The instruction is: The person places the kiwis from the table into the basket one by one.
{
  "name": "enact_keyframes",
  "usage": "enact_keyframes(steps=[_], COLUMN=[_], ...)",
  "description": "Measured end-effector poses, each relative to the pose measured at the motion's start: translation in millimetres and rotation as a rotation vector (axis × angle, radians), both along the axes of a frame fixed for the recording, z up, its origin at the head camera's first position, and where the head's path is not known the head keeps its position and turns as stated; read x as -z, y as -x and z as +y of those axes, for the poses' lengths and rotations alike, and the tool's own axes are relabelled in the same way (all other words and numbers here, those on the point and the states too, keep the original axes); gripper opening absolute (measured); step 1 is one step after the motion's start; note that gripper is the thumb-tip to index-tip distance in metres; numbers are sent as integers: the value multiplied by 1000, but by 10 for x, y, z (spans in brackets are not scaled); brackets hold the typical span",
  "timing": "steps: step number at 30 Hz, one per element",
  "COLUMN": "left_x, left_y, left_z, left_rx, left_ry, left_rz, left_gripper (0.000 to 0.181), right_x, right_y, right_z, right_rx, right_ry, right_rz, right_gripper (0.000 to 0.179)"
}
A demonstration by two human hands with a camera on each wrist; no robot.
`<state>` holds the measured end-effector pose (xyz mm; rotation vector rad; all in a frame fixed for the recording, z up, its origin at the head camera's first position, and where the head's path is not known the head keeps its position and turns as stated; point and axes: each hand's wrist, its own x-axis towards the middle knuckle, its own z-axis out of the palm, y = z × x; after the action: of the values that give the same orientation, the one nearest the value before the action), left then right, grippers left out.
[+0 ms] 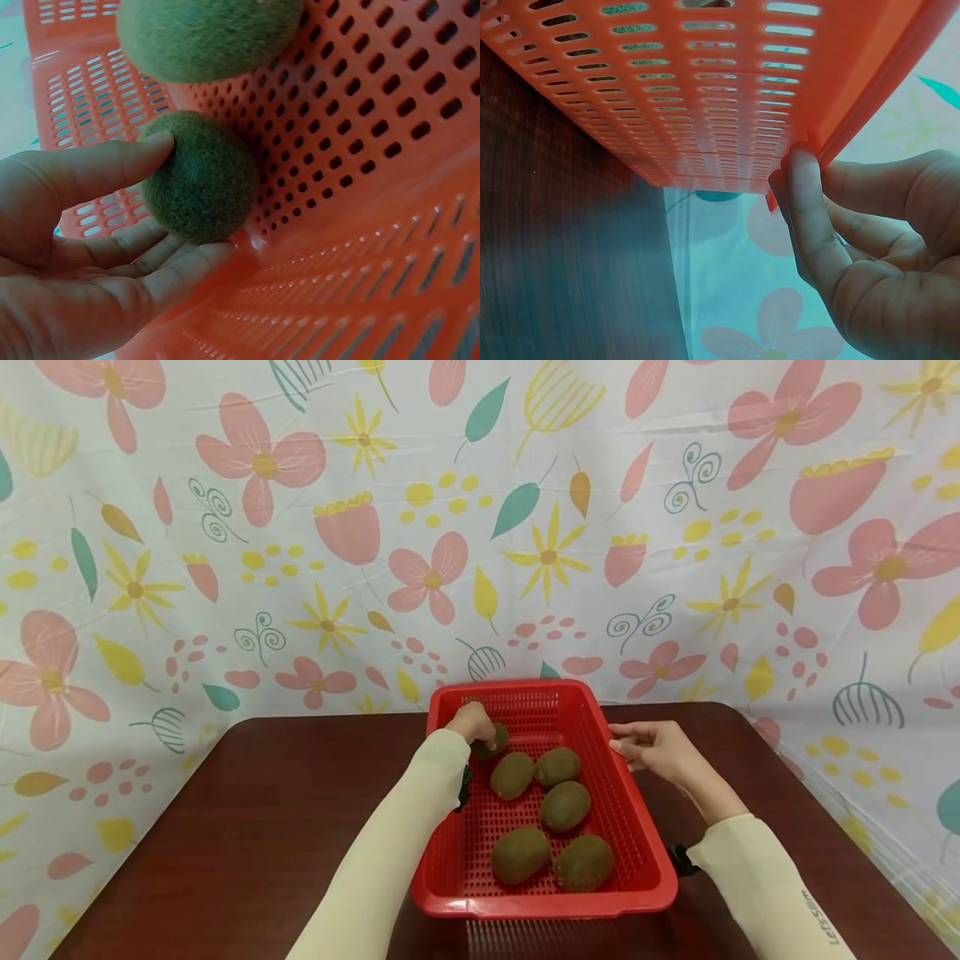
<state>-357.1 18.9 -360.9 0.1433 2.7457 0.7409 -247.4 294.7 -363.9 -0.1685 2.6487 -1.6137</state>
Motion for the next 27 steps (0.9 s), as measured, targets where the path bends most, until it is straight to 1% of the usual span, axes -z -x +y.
enact_keyframes(steps=[2, 7, 9, 12, 15, 16, 18, 19, 22, 23, 25, 27], left_x=[0, -24, -31, -14, 51, 153, 162, 146, 18, -125, -237, -344], left_y=[1, 17, 15, 21, 112, 235, 299, 316, 253, 123, 39, -38], left_z=[2, -2, -1, -2, -12, -32, -38, -47, -66, -62, -95, -147], left_rx=[9, 24, 29, 24, 45, 81, 114, 136, 161, 149, 167, 175], left_ry=[32, 103, 117, 99, 97, 89, 96, 100, 81, 77, 70, 45], left_rz=[-11, -34, -36, -52, -69, -60, -60, -53, -21, -21, 22, 44], left_gripper=[33, 32, 32, 34, 37, 36, 37, 37, 30, 27, 21, 19], right_x=[-6, -21, -21, -18, -14, -15, -27, -37, -71, -83, -106, -127], right_y=[-1, 16, 21, 20, 21, 21, 25, 26, 34, 35, 36, 36], right_z=[0, -9, -11, -19, -27, -28, -27, -25, -12, -5, 7, 19], right_rx=[0, -1, -2, -5, -16, -19, -25, -29, -38, -46, -72, -109], right_ry=[3, 0, -1, -1, -3, -5, -6, -9, -23, -28, -50, -95], right_rz=[0, 1, 5, 3, -1, -4, -10, -13, -24, -26, -27, -15], right_gripper=[48, 47, 47, 47, 47, 47, 47, 47, 46, 46, 46, 45])
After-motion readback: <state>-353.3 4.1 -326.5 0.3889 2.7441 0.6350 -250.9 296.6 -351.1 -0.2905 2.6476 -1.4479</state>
